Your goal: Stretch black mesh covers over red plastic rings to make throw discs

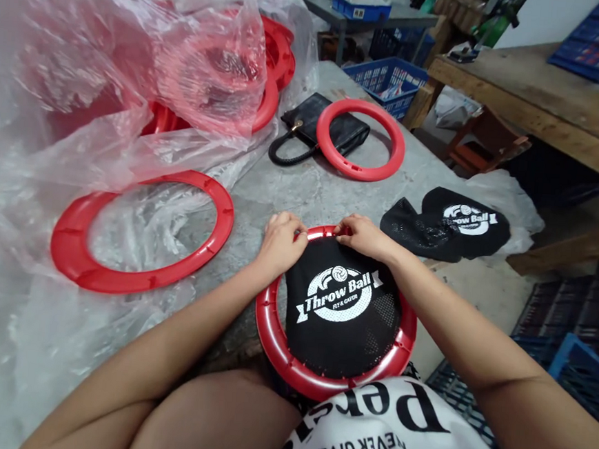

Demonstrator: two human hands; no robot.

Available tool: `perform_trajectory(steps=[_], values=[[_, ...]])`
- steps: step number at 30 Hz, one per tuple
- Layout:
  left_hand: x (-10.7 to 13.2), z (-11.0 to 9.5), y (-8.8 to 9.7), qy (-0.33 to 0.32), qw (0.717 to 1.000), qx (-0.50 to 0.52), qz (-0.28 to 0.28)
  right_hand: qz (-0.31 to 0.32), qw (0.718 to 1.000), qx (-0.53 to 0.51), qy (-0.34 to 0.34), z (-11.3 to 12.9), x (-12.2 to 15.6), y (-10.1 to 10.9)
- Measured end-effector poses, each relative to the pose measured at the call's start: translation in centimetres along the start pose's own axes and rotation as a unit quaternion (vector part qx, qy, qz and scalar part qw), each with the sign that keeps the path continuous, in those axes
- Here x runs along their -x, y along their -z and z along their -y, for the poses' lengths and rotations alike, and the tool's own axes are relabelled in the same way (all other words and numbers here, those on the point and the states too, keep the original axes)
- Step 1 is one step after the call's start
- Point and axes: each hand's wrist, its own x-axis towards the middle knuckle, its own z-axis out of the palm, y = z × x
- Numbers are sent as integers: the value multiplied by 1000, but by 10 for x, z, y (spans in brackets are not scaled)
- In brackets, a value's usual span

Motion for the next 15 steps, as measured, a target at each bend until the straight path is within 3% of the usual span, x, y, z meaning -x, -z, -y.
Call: perform_trajectory(steps=[4,10,15], values=[[0,-10,-5,-25,999,-32,32,-38,999,8,27,7,1,7],[-6,-16,-15,8,997,-35,63,59,993,-66,74,12,-16,2],[-10,-9,-22,31,998,22,49,28,993,-92,70,2,-18,-13]])
